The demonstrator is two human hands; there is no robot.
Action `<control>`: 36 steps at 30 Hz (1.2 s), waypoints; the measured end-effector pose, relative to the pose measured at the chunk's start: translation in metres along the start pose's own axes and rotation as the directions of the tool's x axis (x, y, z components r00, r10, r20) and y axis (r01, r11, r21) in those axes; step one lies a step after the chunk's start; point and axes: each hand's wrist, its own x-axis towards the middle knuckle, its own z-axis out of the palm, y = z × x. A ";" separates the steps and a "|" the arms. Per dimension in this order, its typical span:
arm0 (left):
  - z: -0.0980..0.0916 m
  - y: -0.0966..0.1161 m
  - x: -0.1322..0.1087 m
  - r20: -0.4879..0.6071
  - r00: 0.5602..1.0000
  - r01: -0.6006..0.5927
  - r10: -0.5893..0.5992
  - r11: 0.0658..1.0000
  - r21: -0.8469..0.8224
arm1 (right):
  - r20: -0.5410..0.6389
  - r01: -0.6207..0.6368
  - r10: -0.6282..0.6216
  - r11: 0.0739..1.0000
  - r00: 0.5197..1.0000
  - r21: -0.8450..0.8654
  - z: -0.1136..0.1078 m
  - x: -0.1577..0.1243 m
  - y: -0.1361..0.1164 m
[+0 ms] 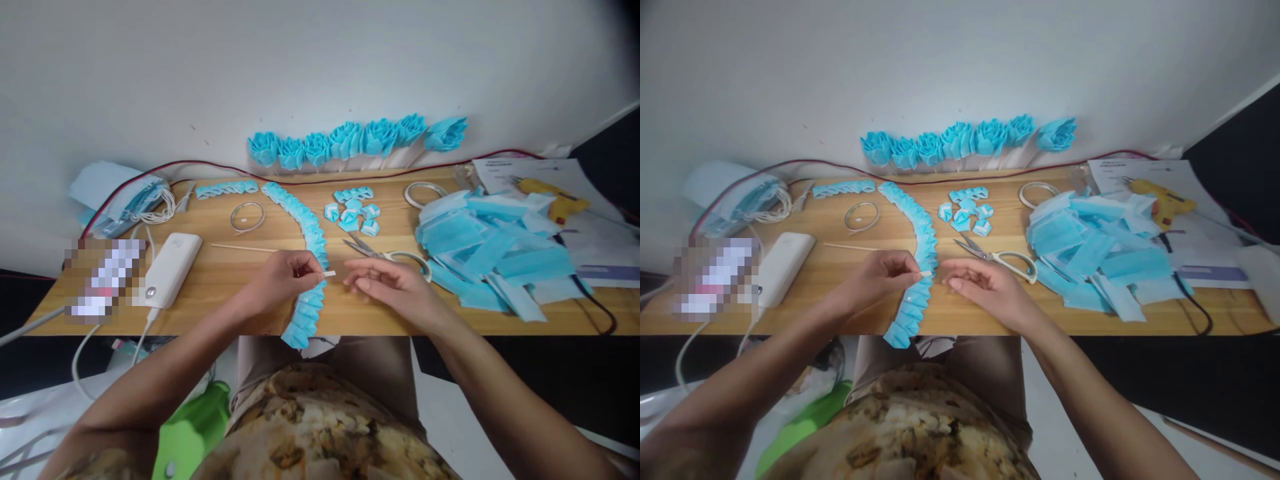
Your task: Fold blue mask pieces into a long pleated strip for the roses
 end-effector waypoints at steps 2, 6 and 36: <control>0.002 -0.001 -0.004 0.000 1.000 -0.001 0.001 1.000 0.000 | -0.069 -0.003 -0.003 0.996 0.998 -0.092 0.008 -0.002 0.000; 0.008 -0.001 -0.004 -0.009 0.999 -0.050 0.050 0.997 0.053 | -0.148 0.034 -0.070 0.972 0.986 -0.230 0.026 0.001 -0.006; 0.060 -0.073 -0.117 -0.018 0.926 0.305 -0.378 0.773 -0.556 | 0.126 0.463 -0.499 0.641 0.857 -0.612 0.072 -0.028 0.010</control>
